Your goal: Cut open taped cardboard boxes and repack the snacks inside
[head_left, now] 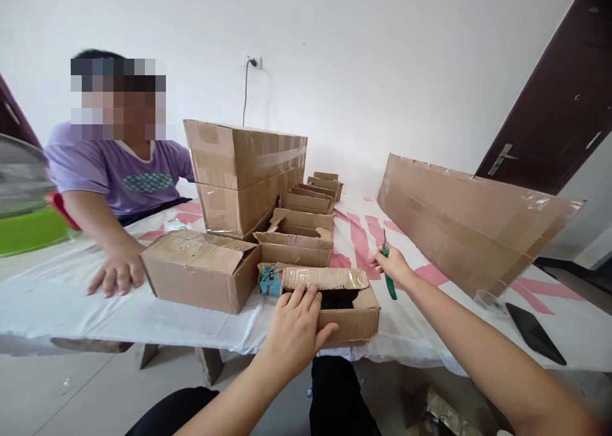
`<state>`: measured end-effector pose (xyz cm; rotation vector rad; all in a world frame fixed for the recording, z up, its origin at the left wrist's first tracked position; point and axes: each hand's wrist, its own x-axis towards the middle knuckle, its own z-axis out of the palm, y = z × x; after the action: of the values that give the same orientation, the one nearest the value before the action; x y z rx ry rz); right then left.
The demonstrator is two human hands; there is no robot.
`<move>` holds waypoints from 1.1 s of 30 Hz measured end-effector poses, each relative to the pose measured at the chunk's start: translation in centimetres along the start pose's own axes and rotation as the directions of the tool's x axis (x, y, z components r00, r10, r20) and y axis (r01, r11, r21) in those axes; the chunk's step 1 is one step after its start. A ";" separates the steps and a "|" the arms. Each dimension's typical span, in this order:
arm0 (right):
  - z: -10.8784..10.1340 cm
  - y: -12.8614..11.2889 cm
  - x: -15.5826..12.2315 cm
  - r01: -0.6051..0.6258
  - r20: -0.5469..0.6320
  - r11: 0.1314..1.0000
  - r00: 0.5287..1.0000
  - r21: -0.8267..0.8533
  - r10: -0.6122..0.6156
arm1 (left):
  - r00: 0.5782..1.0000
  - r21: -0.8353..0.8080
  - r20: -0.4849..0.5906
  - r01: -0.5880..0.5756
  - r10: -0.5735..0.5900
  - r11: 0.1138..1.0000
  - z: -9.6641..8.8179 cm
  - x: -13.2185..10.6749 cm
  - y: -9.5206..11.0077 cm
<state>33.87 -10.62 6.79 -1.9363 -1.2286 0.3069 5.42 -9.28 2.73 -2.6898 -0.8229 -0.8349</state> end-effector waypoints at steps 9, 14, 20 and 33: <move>-10.4 9.7 -9.3 0.006 -0.041 0.938 0.999 -0.346 -0.021 | 0.998 0.003 -0.014 -0.062 0.062 0.998 0.3 -0.2 -0.4; -12.0 15.3 -14.6 -0.086 -0.088 0.874 0.995 -0.478 0.050 | 0.997 0.039 0.005 -0.074 0.074 0.997 0.2 0.0 -0.4; -8.3 16.6 -17.3 -0.009 -0.079 0.856 0.996 -0.517 -0.037 | 0.997 0.052 0.013 -0.071 0.071 0.996 0.0 0.0 -0.3; -4.6 17.1 -20.7 0.166 0.044 0.891 0.986 -0.422 -0.163 | 0.998 -0.003 0.008 -0.064 0.064 0.998 0.1 -0.1 -0.5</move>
<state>37.25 -33.86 -7.09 -2.1727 -1.5531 -0.0517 5.11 -8.93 2.63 -2.7084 -0.7329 -0.8123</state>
